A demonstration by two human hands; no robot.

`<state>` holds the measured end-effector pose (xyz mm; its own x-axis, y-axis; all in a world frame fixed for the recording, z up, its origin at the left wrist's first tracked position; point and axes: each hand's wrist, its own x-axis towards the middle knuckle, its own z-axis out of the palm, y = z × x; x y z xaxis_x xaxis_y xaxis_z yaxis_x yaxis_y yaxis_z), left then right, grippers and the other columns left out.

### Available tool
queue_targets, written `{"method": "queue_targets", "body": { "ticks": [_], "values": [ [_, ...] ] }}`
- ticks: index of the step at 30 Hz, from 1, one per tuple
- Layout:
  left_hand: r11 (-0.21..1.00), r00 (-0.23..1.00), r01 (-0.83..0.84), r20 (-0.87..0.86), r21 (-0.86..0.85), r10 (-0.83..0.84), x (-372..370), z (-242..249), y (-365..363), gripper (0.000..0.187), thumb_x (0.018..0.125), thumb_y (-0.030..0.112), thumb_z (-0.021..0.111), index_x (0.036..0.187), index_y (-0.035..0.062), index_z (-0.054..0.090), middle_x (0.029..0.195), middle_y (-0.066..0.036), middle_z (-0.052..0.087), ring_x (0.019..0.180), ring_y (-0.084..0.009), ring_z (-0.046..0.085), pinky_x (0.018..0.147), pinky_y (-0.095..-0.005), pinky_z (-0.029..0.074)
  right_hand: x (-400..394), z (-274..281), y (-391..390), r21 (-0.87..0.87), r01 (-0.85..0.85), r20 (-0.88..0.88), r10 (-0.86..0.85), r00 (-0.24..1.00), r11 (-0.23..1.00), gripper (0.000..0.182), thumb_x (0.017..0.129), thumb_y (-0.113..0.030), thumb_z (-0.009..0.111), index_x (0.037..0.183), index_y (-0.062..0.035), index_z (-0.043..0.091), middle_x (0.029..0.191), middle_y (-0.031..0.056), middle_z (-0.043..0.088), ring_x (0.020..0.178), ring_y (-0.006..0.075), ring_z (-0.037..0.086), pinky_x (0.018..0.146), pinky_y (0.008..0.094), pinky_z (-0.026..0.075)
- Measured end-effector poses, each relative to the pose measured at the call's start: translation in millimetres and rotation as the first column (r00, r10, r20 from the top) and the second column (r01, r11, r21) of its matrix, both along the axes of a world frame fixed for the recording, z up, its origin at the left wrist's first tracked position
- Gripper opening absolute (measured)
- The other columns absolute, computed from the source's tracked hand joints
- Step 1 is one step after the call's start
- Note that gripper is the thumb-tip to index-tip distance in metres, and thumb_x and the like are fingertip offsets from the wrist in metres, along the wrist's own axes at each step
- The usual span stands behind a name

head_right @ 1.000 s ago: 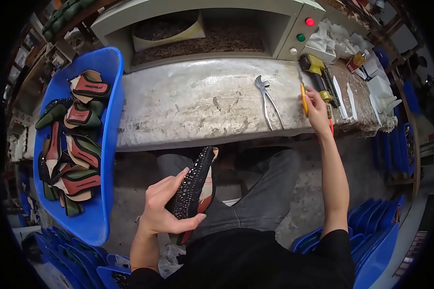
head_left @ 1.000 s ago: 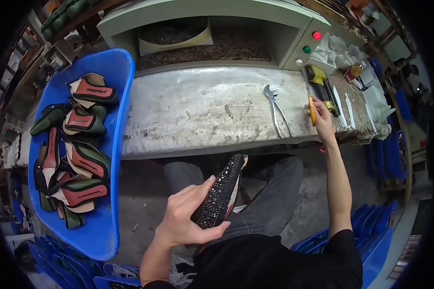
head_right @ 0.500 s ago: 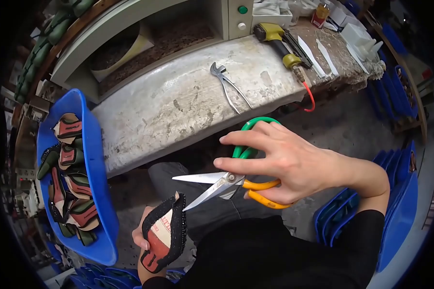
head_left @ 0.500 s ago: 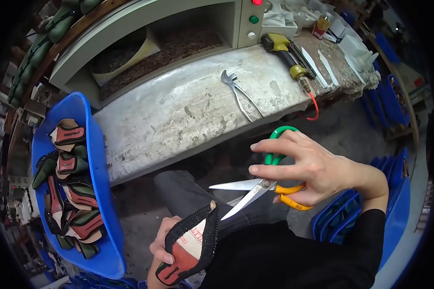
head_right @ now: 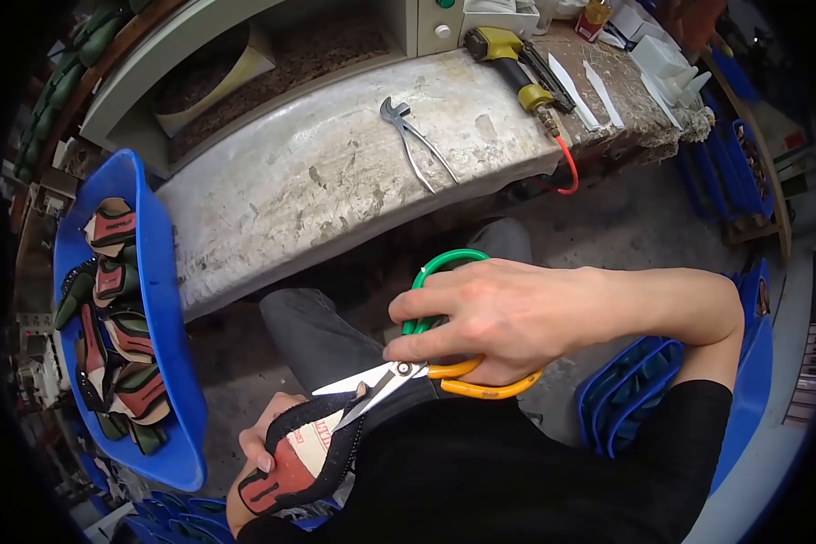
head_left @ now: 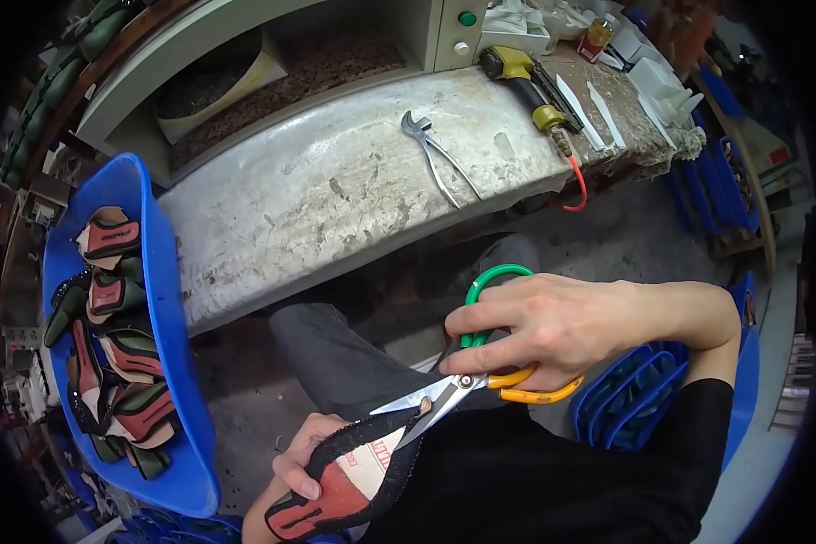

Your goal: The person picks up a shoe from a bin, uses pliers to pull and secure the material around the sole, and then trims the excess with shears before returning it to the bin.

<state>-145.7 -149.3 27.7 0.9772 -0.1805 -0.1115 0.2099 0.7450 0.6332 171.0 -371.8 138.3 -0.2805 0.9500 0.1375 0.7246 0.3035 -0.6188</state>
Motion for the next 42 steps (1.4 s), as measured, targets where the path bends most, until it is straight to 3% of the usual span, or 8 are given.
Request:
{"method": "queue_targets", "body": {
  "ticks": [11,17,26,29,31,34,36,42],
  "values": [
    [0.995,0.972,0.071,-0.219,-0.071,-0.085,-18.9,11.6,-1.2,0.057,0.055,0.032,0.082,0.095,-0.0068,0.069,0.076,-0.011,0.071,0.059,-0.0170,0.053,0.056,-0.0246,0.038,-1.0,-19.9,-2.8,-0.029,-0.112,-0.041,0.111,0.993,0.993,0.046,0.089,-0.012,0.077,0.134,-0.0076,0.070,0.115,0.0175,0.064,0.072,0.0287,0.061,0.056,0.0363,0.052],
    [0.989,0.952,0.125,-0.271,-0.077,-0.141,-19.9,17.2,1.0,0.055,0.053,0.031,0.077,0.095,-0.0034,0.069,0.080,-0.004,0.068,0.066,-0.0122,0.051,0.061,-0.0236,0.034,-6.4,-22.9,4.0,-0.022,-0.099,-0.106,0.096,0.990,0.995,0.044,0.086,-0.011,0.077,0.129,-0.0068,0.071,0.108,0.0140,0.064,0.070,0.0316,0.061,0.058,0.0413,0.052],
    [0.992,0.939,0.114,-0.320,-0.046,-0.123,-18.1,10.4,-4.3,0.057,0.056,0.028,0.078,0.101,-0.0045,0.070,0.081,-0.004,0.068,0.068,-0.0119,0.053,0.062,-0.0227,0.035,10.9,-42.8,-14.1,-0.107,-0.173,0.038,0.178,0.983,0.979,0.045,0.087,-0.012,0.079,0.131,-0.0076,0.072,0.109,0.0132,0.067,0.065,0.0245,0.060,0.052,0.0353,0.052],
    [0.997,0.937,0.069,-0.346,0.034,-0.053,-18.4,12.1,1.3,0.058,0.057,0.027,0.078,0.104,-0.0052,0.070,0.082,-0.003,0.068,0.068,-0.0120,0.053,0.063,-0.0224,0.035,26.1,-24.8,-6.9,0.016,-0.086,0.024,0.086,0.996,0.996,0.045,0.082,-0.007,0.080,0.127,-0.0071,0.075,0.107,0.0112,0.068,0.064,0.0223,0.060,0.051,0.0327,0.051],
    [0.993,0.933,0.029,-0.361,0.111,0.013,-18.3,16.9,12.1,0.058,0.058,0.027,0.079,0.106,-0.0057,0.070,0.083,-0.003,0.069,0.068,-0.0120,0.053,0.064,-0.0222,0.036,29.9,-10.2,-3.8,0.056,0.181,0.065,-0.184,0.981,0.982,0.045,0.077,-0.005,0.082,0.121,-0.0072,0.078,0.105,0.0097,0.069,0.063,0.0200,0.060,0.050,0.0303,0.049],
    [0.923,0.945,-0.192,-0.191,0.332,0.265,1.3,19.3,13.2,0.063,0.060,0.020,0.082,0.116,-0.0082,0.070,0.094,-0.005,0.073,0.074,-0.0141,0.058,0.071,-0.0217,0.042,5.5,-10.3,-5.2,0.084,0.268,0.093,-0.276,0.957,0.960,0.045,0.074,-0.004,0.083,0.118,-0.0084,0.080,0.104,0.0078,0.069,0.062,0.0174,0.059,0.049,0.0277,0.048],
    [0.742,0.869,-0.432,0.015,0.512,0.495,17.0,23.2,9.1,0.072,0.063,0.014,0.085,0.128,-0.0101,0.067,0.105,-0.010,0.076,0.084,-0.0168,0.064,0.081,-0.0244,0.050,-13.5,-16.9,4.8,0.261,0.258,0.132,-0.299,0.945,0.930,0.047,0.073,-0.007,0.084,0.120,-0.0102,0.079,0.104,0.0068,0.068,0.062,0.0157,0.059,0.048,0.0257,0.047],
    [0.554,0.787,-0.592,0.274,0.586,0.552,42.9,35.6,3.3,0.080,0.065,0.011,0.085,0.139,-0.0116,0.062,0.112,-0.014,0.077,0.093,-0.0187,0.067,0.088,-0.0277,0.053,-27.6,-10.1,21.8,0.257,0.240,0.259,-0.306,0.916,0.936,0.046,0.078,-0.011,0.083,0.124,-0.0097,0.075,0.105,0.0077,0.065,0.058,0.0157,0.058,0.047,0.0267,0.049]
  ]
}}
